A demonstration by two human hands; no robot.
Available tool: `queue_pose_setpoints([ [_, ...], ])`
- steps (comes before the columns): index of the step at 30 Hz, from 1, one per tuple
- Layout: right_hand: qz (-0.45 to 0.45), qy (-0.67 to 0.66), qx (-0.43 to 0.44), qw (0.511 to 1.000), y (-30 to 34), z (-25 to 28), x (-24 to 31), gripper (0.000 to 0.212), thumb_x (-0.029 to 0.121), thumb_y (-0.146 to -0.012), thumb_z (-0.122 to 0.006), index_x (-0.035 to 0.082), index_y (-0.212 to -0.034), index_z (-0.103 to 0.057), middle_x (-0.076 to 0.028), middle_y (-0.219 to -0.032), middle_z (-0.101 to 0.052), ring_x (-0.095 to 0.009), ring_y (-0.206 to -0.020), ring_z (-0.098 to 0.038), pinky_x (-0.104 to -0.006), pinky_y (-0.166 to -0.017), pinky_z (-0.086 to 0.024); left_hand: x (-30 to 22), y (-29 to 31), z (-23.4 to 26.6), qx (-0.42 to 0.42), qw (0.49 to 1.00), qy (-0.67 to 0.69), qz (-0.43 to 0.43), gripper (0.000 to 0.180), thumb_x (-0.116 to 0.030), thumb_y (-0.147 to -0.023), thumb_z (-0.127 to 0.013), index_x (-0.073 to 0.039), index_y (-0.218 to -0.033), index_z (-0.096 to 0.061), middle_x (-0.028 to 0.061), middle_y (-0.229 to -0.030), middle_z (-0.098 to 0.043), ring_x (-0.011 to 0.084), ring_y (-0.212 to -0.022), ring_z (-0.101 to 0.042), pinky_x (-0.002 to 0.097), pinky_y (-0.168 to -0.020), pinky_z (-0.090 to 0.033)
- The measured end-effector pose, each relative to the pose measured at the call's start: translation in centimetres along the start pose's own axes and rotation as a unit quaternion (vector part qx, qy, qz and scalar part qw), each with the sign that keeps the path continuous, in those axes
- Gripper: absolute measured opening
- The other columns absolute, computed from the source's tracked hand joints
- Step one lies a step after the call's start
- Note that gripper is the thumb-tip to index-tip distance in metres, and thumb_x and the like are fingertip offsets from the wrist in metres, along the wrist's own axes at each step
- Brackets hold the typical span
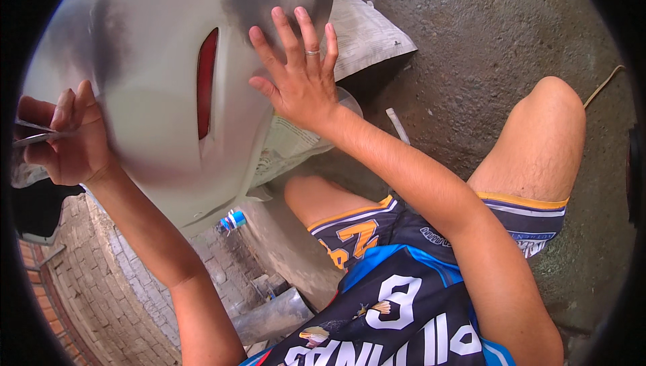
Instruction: The person prepares a car bumper for painting by applying masking tape and newspaper, then sands the surface with sandpaper. They also handle a paint can and a blue plastic scraper.
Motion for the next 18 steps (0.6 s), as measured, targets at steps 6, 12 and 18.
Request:
queue_pose_setpoints([
  [6,0.033,-0.031,-0.018,0.999,1.2,0.7,-0.2,0.066,0.051,-0.092,-0.06,0.022,-0.15,-0.043,-0.014,-0.16,-0.024,-0.038,-0.147,-0.021,-0.0633,-0.115,-0.011,-0.2,0.0,0.0,-0.002,1.0,0.015,0.002,0.03,-0.03,-0.086,-0.079,-0.027,-0.115,-0.072,-0.015,-0.121,-0.065,0.0131,-0.088,-0.057,0.0364,-0.089,-0.03],
  [12,-0.121,-0.149,-0.135,0.972,-2.2,1.0,-2.7,0.07,0.056,-0.094,-0.057,0.005,-0.139,-0.04,-0.025,-0.155,-0.021,-0.044,-0.145,-0.02,-0.0653,-0.114,-0.01,-0.5,0.6,1.0,-0.034,0.999,0.027,0.008,0.028,-0.022,-0.085,-0.08,-0.027,-0.111,-0.073,-0.0088,-0.124,-0.07,0.0133,-0.087,-0.055,0.048,-0.111,-0.026],
  [18,-0.206,-0.096,-0.097,0.969,-4.0,-1.3,-2.1,0.098,0.064,-0.095,-0.052,-0.005,-0.154,-0.016,-0.029,-0.158,-0.013,-0.046,-0.149,-0.01,-0.0676,-0.115,-0.009,-1.0,1.0,1.6,-0.045,0.998,0.027,0.014,0.025,-0.018,-0.082,-0.082,-0.026,-0.105,-0.075,-0.007,-0.116,-0.072,0.014,-0.086,-0.054,0.0501,-0.115,-0.022],
])
Point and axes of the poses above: each hand's wrist, its own y-axis away from the middle knuckle, its own z-axis out of the back of the hand, x = y × z, the point moved 5 cm from there along -y, towards the middle knuckle
